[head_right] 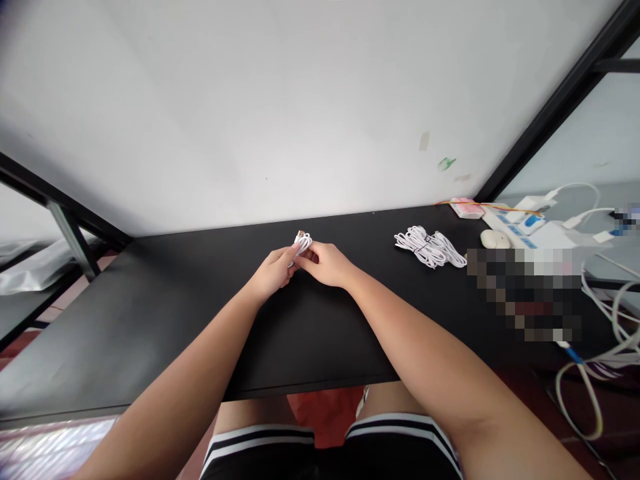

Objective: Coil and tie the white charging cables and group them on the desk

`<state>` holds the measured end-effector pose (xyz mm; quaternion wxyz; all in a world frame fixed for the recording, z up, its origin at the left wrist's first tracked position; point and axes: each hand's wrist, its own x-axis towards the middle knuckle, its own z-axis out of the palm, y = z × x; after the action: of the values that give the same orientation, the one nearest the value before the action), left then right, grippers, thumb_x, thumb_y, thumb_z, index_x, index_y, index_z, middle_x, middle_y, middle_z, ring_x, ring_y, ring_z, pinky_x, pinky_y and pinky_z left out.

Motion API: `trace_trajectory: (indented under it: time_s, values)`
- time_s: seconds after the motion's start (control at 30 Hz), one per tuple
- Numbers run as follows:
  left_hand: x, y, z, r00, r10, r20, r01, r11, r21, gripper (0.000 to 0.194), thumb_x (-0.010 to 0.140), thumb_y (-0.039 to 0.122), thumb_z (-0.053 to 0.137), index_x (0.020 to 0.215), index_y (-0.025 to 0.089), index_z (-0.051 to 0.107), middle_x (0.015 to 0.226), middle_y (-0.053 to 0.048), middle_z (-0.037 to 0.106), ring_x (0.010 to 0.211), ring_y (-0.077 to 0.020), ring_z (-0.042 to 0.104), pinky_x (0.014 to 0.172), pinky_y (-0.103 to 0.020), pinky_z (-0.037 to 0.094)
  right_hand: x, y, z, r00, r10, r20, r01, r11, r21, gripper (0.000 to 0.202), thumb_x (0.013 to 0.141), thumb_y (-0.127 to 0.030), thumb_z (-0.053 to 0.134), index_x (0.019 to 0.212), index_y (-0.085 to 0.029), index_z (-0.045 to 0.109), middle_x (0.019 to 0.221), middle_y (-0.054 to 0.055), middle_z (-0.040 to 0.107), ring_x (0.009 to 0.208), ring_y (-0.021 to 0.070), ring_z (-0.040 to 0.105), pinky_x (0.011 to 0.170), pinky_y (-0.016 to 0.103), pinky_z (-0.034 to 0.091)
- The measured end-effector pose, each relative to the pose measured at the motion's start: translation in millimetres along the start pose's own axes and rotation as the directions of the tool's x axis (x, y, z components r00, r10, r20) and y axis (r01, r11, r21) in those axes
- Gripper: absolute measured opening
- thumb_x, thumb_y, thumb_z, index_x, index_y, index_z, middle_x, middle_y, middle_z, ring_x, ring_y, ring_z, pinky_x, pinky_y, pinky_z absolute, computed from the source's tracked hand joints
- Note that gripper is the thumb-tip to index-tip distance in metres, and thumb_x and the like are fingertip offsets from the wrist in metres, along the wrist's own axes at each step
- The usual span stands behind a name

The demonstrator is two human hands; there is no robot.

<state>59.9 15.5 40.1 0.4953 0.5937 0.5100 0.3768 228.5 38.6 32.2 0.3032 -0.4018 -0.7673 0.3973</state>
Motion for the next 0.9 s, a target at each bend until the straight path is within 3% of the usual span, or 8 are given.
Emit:
trace_trajectory:
  time_s: [0.3, 0.57, 0.9]
  values:
    - [0.5, -3.8, 0.7, 0.997, 0.072, -0.032, -0.070, 0.996, 0.057, 0.046, 0.092, 0.060, 0.049, 0.077, 0.017, 0.056, 0.062, 0.002, 0.050, 0.050, -0.0082, 0.042, 0.049, -0.022, 0.035, 1.3, 0.7, -1.2, 1.000, 0.013, -0.006, -0.013, 1.000, -0.025, 0.026, 0.092, -0.045, 0.058, 0.096, -0.020, 0.062, 0.084, 0.002, 0.067, 0.069, 0.0149, 0.058, 0.065, 0.030, 0.044]
    - [-0.4, -3.0, 0.9, 0.996, 0.032, -0.087, -0.022, 0.993, 0.118, 0.033, 0.087, 0.048, 0.060, 0.090, 0.016, 0.062, 0.060, 0.002, 0.054, 0.052, -0.0106, 0.047, 0.052, -0.023, 0.038, 2.2, -0.1, -1.1, 0.999, 0.047, 0.005, -0.047, 0.999, -0.022, 0.031, 0.091, -0.038, 0.058, 0.117, -0.022, 0.063, 0.090, 0.002, 0.068, 0.072, 0.0140, 0.059, 0.068, 0.029, 0.045]
    - [4.0, -11.3, -7.1, 0.979, 0.075, -0.191, 0.001, 0.930, 0.367, 0.030, 0.090, 0.045, 0.053, 0.078, 0.018, 0.058, 0.070, 0.000, 0.059, 0.063, -0.0137, 0.052, 0.058, -0.025, 0.035, 1.9, -2.5, -0.1, 1.000, 0.014, 0.012, -0.014, 0.998, -0.063, 0.032, 0.090, -0.041, 0.060, 0.116, -0.022, 0.061, 0.094, 0.002, 0.068, 0.067, 0.0120, 0.057, 0.065, 0.028, 0.045]
